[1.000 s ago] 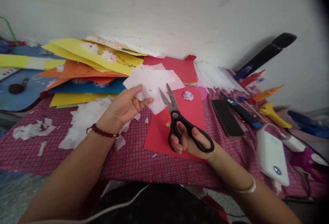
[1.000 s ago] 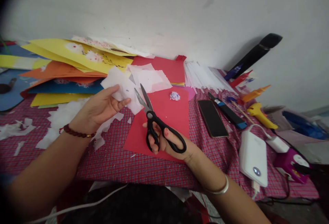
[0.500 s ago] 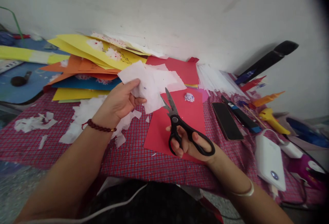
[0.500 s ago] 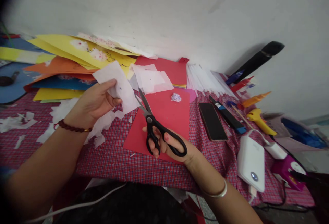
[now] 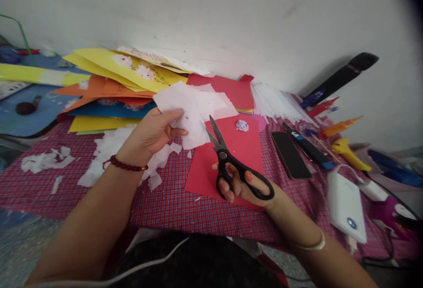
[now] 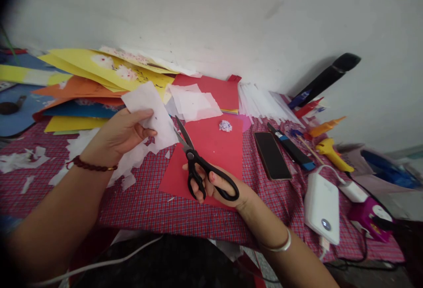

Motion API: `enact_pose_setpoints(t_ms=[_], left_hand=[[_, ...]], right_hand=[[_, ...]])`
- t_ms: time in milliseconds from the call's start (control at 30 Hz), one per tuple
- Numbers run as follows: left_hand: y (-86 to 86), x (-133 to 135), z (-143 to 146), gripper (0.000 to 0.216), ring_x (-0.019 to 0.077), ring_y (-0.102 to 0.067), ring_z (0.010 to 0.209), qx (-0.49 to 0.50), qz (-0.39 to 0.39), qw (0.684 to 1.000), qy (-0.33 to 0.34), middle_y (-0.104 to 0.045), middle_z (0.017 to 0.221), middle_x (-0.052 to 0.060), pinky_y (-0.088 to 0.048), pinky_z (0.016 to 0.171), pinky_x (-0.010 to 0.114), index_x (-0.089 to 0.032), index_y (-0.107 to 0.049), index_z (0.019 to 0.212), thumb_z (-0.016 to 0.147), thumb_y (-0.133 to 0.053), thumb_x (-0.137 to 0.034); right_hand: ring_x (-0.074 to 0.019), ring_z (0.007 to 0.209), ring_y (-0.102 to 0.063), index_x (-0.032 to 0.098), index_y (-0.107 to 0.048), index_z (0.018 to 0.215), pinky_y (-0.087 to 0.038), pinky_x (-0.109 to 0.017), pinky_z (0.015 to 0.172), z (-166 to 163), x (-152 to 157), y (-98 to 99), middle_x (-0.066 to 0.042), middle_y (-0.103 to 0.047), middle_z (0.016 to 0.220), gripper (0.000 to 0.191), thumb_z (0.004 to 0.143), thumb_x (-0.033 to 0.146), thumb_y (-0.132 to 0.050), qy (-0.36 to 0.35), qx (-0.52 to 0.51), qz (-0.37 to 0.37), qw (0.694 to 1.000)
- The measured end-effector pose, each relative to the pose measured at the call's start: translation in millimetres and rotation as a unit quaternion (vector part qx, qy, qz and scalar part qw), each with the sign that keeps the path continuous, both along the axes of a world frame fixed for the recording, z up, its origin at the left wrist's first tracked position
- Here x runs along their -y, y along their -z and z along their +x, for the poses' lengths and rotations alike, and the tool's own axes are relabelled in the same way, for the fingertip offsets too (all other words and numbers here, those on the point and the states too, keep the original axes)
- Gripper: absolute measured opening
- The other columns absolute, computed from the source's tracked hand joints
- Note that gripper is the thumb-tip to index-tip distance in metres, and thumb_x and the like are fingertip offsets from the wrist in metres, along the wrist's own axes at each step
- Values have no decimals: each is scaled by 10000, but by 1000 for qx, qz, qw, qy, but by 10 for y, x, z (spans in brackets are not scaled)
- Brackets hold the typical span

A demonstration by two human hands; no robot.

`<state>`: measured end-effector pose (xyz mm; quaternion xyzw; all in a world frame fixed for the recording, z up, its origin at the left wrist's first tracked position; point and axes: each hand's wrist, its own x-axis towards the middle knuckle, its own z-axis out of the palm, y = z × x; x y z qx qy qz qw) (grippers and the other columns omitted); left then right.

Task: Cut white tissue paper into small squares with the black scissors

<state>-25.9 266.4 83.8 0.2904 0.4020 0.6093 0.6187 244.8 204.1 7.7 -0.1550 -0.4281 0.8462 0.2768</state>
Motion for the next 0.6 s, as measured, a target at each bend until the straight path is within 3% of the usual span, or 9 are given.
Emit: enact_pose_setpoints(t_ms=[267, 467, 600], left_hand=[[11, 69, 147, 135, 164, -664, 526, 10, -25, 999, 37, -728, 696, 58, -613, 455, 260, -138, -758, 770, 798, -689, -25], [92, 130, 249, 134, 187, -714, 623, 23, -29, 993, 108, -757, 753, 70, -612, 511, 234, -174, -765, 825, 738, -770, -73], [171, 149, 299, 130, 152, -686, 629, 4, -24, 989, 148, -736, 738, 35, -620, 539, 242, -167, -746, 810, 710, -820, -128]], right_hand=[[-136, 701, -565, 193, -615, 1153, -457, -267, 647, -13, -2, -1, -41, -629, 889, 546, 902, 678, -622, -7, -17, -9, 1000], [-127, 705, -582, 208, -541, 1342, -467, -271, 673, -38, -5, -64, -22, -616, 909, 629, 907, 652, -638, -2, -20, -36, 999], [-144, 783, -624, 223, -565, 1226, -487, -273, 728, -50, -13, -48, -29, -631, 940, 542, 902, 649, -647, -3, -43, -47, 998]])
